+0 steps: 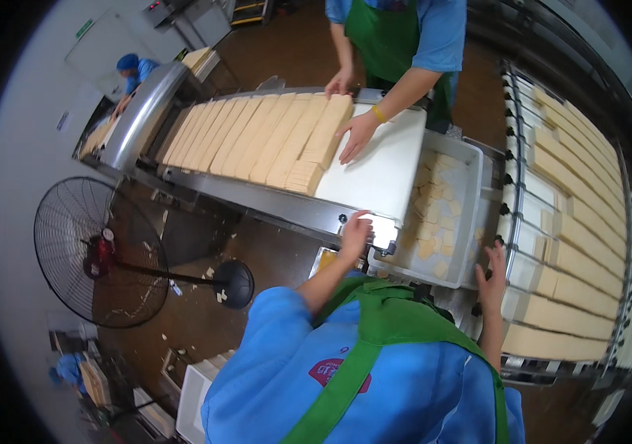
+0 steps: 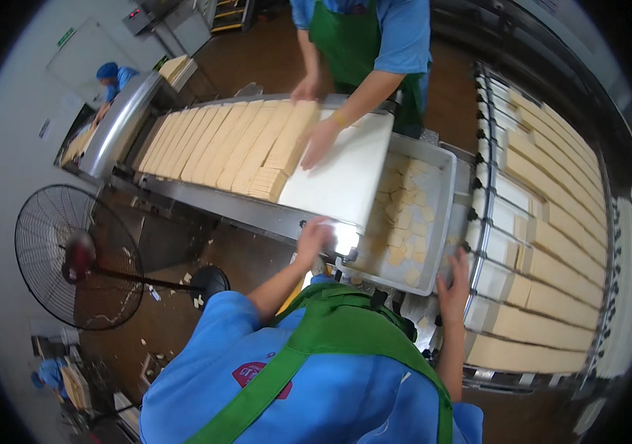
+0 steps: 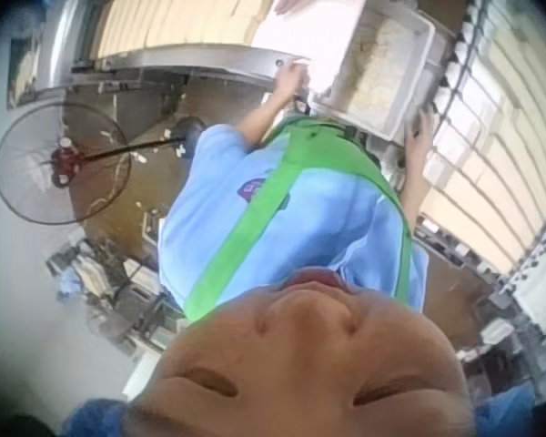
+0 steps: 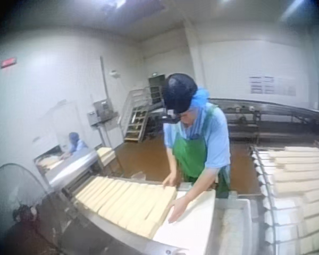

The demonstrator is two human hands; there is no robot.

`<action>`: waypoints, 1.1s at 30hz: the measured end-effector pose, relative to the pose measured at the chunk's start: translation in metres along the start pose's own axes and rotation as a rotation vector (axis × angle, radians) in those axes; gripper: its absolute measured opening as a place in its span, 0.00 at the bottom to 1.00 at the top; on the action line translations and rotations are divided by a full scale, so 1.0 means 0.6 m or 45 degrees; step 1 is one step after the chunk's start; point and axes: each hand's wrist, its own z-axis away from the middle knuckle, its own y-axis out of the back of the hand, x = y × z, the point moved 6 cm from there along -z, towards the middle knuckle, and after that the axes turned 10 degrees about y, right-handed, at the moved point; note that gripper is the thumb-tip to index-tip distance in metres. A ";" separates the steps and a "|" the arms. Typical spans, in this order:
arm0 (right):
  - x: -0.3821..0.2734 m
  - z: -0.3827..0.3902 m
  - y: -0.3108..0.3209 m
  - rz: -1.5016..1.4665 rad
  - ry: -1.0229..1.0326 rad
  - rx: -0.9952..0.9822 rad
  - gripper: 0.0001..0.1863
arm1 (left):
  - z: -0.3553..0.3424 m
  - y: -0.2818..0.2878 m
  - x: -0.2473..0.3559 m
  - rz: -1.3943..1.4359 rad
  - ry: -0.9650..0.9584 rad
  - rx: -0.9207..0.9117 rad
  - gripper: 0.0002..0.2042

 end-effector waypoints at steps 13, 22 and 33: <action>-0.172 -0.190 -0.218 -0.222 0.184 -0.564 0.21 | -0.064 0.392 0.077 -0.045 -0.364 0.992 0.22; -0.295 -0.250 -0.348 -0.380 0.275 -0.967 0.20 | -0.126 0.414 0.111 -0.535 -0.376 0.888 0.41; -0.372 -0.482 -0.556 -0.312 0.838 -1.032 0.31 | -0.129 0.364 0.186 -1.014 -0.311 0.830 0.39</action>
